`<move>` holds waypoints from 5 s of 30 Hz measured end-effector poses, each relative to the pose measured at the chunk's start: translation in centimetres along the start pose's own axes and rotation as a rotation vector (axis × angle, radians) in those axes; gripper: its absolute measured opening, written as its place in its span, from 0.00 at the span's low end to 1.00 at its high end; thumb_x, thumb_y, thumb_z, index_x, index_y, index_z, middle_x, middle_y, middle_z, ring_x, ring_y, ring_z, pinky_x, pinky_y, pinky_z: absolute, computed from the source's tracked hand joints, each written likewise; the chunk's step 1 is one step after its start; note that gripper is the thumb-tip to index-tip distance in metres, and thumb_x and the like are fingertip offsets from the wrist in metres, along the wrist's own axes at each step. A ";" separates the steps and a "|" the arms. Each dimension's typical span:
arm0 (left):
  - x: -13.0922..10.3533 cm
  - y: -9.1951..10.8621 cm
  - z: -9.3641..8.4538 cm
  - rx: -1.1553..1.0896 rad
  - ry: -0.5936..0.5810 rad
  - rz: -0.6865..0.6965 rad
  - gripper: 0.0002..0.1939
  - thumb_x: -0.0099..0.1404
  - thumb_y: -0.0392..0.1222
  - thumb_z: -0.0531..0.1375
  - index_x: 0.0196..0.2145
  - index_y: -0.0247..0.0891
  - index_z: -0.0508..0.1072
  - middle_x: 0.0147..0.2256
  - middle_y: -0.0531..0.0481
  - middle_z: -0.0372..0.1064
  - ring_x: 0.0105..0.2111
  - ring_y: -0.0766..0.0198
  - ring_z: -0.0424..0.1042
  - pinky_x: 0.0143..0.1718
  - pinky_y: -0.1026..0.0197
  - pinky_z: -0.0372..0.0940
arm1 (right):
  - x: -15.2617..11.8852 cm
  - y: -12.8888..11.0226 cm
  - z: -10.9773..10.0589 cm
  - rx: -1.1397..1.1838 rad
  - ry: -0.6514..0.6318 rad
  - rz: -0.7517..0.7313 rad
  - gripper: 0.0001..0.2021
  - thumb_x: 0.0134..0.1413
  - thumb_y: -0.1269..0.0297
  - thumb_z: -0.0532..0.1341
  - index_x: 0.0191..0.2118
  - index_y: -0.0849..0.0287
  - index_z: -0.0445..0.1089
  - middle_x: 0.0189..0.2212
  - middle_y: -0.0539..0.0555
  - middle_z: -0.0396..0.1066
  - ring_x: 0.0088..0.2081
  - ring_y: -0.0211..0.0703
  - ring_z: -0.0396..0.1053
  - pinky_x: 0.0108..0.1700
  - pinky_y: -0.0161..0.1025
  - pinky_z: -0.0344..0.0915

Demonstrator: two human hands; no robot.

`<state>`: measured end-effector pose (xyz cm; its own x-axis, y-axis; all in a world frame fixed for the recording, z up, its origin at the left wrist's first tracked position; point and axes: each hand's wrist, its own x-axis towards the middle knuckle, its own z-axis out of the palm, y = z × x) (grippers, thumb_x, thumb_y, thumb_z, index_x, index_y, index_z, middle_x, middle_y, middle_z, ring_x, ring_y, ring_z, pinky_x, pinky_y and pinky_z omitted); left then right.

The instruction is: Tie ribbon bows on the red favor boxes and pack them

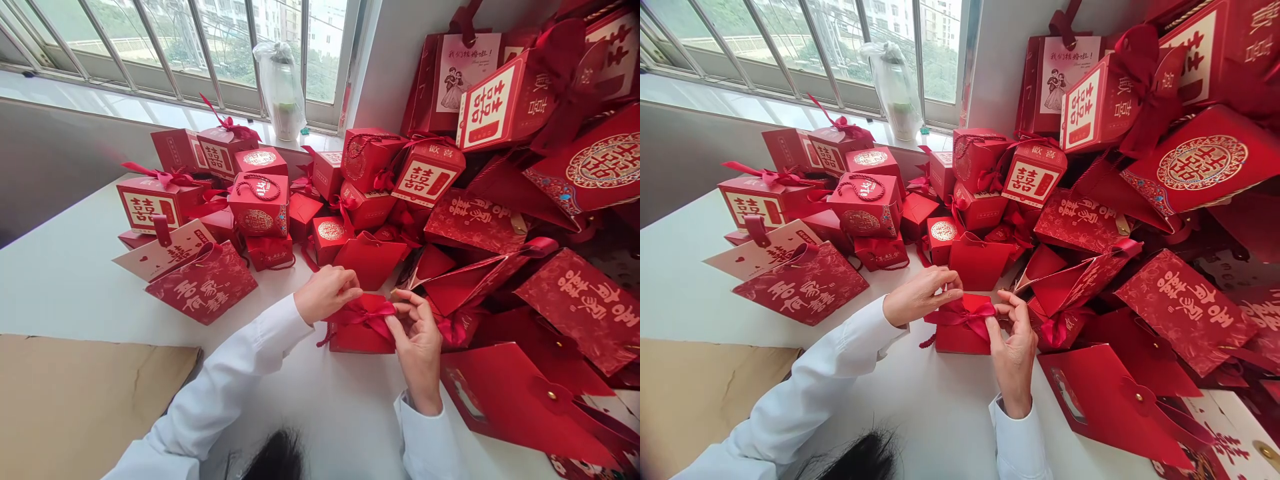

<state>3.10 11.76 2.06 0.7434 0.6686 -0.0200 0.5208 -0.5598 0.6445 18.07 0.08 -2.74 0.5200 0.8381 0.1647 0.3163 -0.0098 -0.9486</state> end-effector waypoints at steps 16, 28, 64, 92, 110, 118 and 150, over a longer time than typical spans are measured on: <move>0.3 1.5 2.9 -0.146 0.074 -0.042 0.11 0.63 0.47 0.59 0.29 0.39 0.76 0.33 0.51 0.72 0.38 0.60 0.66 0.41 0.59 0.55 | -0.4 -0.5 0.5 -0.159 0.121 -0.094 0.16 0.53 0.63 0.60 0.48 0.55 0.65 0.36 0.52 0.73 0.34 0.41 0.71 0.36 0.37 0.68; 0.2 2.0 2.1 -0.216 0.074 -0.065 0.10 0.63 0.45 0.58 0.30 0.38 0.76 0.35 0.50 0.72 0.40 0.59 0.67 0.45 0.59 0.58 | -0.6 -0.6 0.2 -0.263 0.078 -0.169 0.14 0.53 0.65 0.59 0.47 0.55 0.66 0.32 0.50 0.71 0.31 0.40 0.70 0.36 0.38 0.69; 0.7 0.5 2.5 -0.341 -0.063 0.069 0.09 0.60 0.44 0.60 0.31 0.36 0.75 0.30 0.53 0.73 0.30 0.68 0.68 0.31 0.68 0.59 | 0.1 -0.2 0.3 -0.315 -0.003 -0.233 0.08 0.58 0.64 0.55 0.40 0.55 0.70 0.35 0.52 0.75 0.35 0.43 0.73 0.41 0.40 0.68; 0.6 0.8 3.2 -0.118 -0.003 0.210 0.09 0.57 0.41 0.65 0.26 0.36 0.69 0.28 0.54 0.70 0.29 0.66 0.66 0.39 0.64 0.56 | 0.1 -0.1 0.5 -0.586 0.165 -0.346 0.13 0.59 0.65 0.54 0.49 0.57 0.65 0.24 0.48 0.72 0.24 0.40 0.70 0.29 0.33 0.63; 0.7 0.7 3.6 -0.154 0.005 0.234 0.09 0.51 0.30 0.63 0.23 0.35 0.64 0.23 0.58 0.64 0.26 0.70 0.61 0.42 0.63 0.55 | 0.3 1.0 0.2 -0.637 0.189 -0.479 0.14 0.61 0.66 0.51 0.51 0.60 0.64 0.31 0.53 0.75 0.31 0.41 0.74 0.33 0.33 0.67; 0.7 0.6 3.5 -0.129 0.013 0.240 0.08 0.54 0.34 0.64 0.24 0.34 0.66 0.24 0.57 0.66 0.26 0.70 0.62 0.39 0.64 0.55 | 0.3 -0.8 -0.2 -0.412 -0.023 -0.159 0.15 0.56 0.61 0.57 0.49 0.55 0.64 0.27 0.48 0.73 0.25 0.38 0.70 0.24 0.31 0.63; -1.9 0.0 -3.0 0.113 -0.149 -0.019 0.08 0.55 0.32 0.63 0.23 0.35 0.66 0.21 0.56 0.66 0.21 0.72 0.62 0.23 0.69 0.51 | 0.4 -0.1 0.2 -0.487 0.132 -0.168 0.13 0.53 0.64 0.54 0.45 0.57 0.68 0.28 0.50 0.74 0.29 0.43 0.73 0.34 0.35 0.64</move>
<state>0.42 11.91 4.40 0.7823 0.6045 -0.1502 0.5732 -0.6044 0.5533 18.10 0.46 -2.63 0.5162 0.7745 0.3656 0.7193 -0.1604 -0.6759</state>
